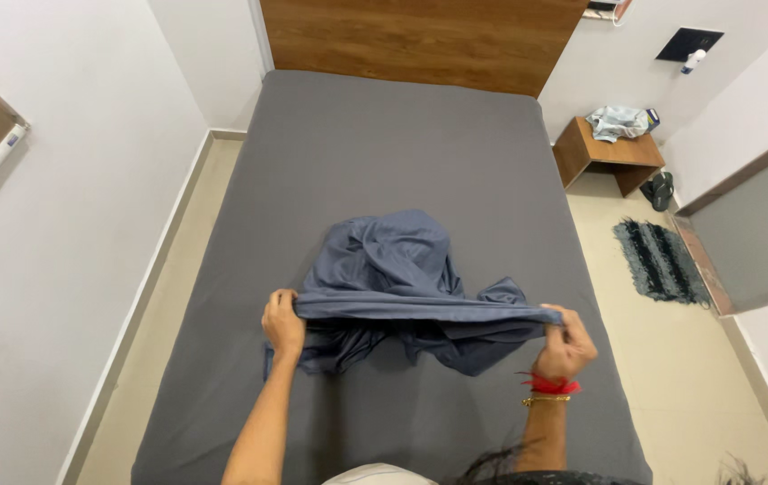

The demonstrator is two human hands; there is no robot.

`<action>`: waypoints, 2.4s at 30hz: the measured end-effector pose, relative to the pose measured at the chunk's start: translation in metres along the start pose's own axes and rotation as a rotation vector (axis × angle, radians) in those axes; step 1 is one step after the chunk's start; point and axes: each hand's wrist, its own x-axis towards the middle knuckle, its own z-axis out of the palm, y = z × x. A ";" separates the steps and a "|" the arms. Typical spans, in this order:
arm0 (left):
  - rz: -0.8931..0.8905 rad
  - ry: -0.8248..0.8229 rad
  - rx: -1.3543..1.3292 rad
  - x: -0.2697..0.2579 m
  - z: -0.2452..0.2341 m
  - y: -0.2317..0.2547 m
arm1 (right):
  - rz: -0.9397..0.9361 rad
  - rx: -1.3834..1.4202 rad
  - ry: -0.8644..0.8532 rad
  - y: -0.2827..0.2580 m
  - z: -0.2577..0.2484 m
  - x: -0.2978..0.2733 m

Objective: The person fits a grey sheet over the corners of a mattress and kemudian spreads a second grey striped sheet over the bed, smoothing it with both hands and tucking the edges under the mattress.

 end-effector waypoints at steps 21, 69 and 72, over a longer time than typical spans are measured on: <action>0.293 -0.363 -0.203 0.013 -0.074 0.156 | -0.054 -0.225 -0.465 -0.023 0.105 -0.059; 0.280 -0.465 -0.554 -0.023 -0.098 0.195 | -0.055 -0.251 -0.691 -0.050 0.111 -0.085; 0.398 -0.406 -0.565 -0.026 -0.098 0.191 | 0.062 -0.146 -0.651 -0.048 0.101 -0.082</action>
